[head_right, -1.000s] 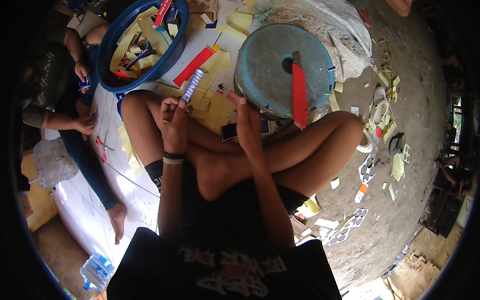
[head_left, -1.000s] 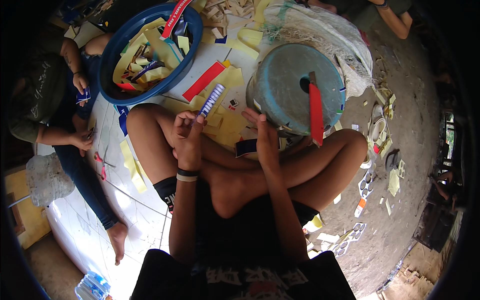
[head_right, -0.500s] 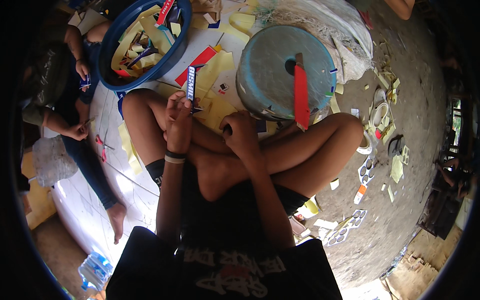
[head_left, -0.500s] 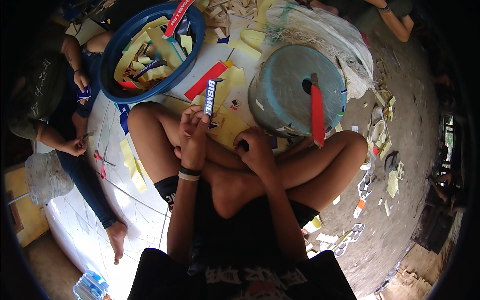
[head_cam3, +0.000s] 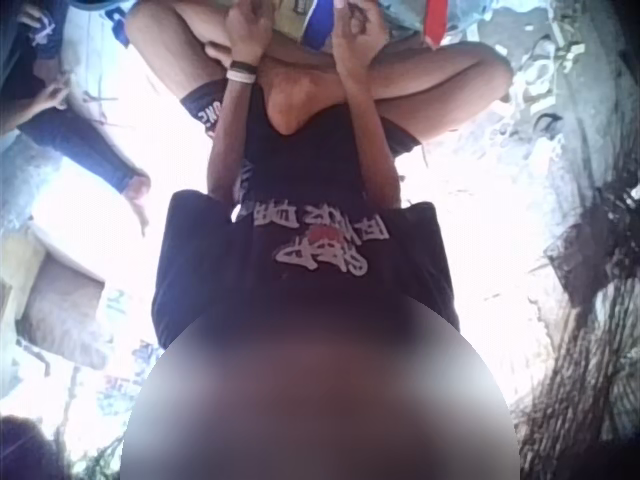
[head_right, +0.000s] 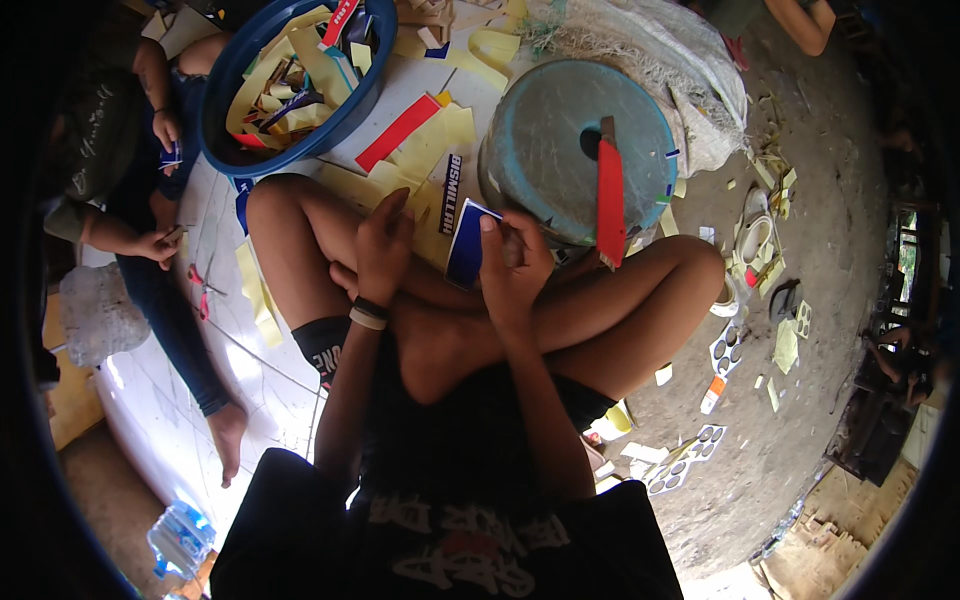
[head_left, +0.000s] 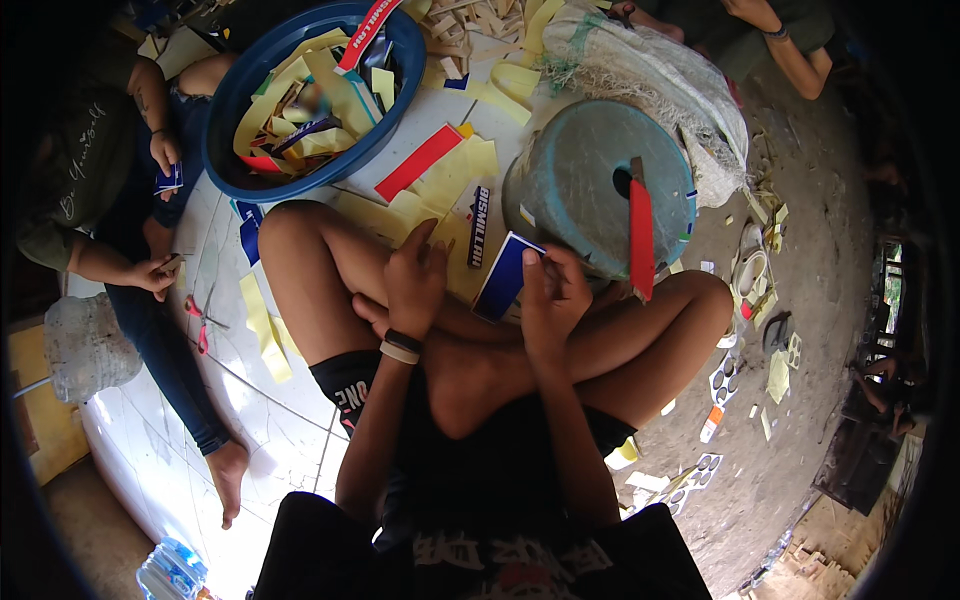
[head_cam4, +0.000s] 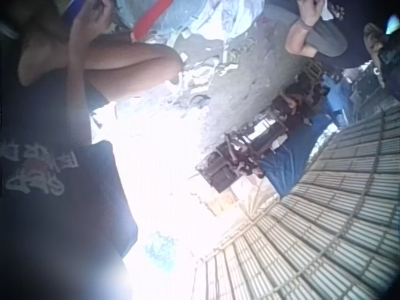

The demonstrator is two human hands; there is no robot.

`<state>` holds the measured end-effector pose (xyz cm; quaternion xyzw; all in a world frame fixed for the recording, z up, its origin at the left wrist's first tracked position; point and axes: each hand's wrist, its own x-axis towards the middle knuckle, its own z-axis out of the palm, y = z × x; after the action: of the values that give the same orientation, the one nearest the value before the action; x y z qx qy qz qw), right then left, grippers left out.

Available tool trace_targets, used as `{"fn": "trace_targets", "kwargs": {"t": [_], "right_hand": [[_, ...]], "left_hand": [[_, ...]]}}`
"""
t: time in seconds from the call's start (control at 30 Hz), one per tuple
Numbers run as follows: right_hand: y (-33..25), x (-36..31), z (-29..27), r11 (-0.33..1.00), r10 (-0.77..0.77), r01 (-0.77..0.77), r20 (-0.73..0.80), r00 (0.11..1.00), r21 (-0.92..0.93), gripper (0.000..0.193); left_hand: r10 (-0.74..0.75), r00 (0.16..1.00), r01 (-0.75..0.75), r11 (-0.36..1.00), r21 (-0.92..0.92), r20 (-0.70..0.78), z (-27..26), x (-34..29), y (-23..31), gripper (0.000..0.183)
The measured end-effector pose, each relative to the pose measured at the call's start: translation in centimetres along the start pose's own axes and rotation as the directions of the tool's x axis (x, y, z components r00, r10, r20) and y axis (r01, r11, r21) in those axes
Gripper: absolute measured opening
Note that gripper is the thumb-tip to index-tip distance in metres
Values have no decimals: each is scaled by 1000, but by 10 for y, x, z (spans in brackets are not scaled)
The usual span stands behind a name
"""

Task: The person sits cross-legged on the floor and uses scissors to cut small rectangular pieces from a blue paper strip. They repeatedly pick up a strip, cut a piece, and place the cut piece into a blue basin. Other people nearby perform similar cutting actions.

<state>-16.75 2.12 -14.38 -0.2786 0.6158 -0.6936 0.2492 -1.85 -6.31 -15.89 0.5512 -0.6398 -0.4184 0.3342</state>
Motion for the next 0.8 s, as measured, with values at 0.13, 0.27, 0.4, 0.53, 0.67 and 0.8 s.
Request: {"fn": "trace_targets", "kwargs": {"t": [0.13,0.27,0.4,0.53,0.67,0.8], "right_hand": [[-3,-3,-2,999,-18,16,-67,998,-38,18],[-2,-1,0,999,-20,18,-49,999,-43,17],[-4,1,-2,992,18,-35,136,991,125,19],[-15,-4,2,784,330,-417,260,907,459,21],[-25,-20,19,829,361,-485,396,844,278,22],[-13,-39,41,802,488,-594,499,716,68,21]], "left_hand": [[46,999,-49,988,-147,-22,-5,-9,5,28],[181,982,-190,956,-224,-60,-33,-20,13,26],[-58,964,-36,939,-341,-259,-85,-46,29,20],[-137,909,6,948,-317,-393,-136,-70,35,20],[-68,946,38,994,-101,-316,-165,-95,-1,24],[86,744,151,944,293,-663,-238,-76,-121,31]]}}
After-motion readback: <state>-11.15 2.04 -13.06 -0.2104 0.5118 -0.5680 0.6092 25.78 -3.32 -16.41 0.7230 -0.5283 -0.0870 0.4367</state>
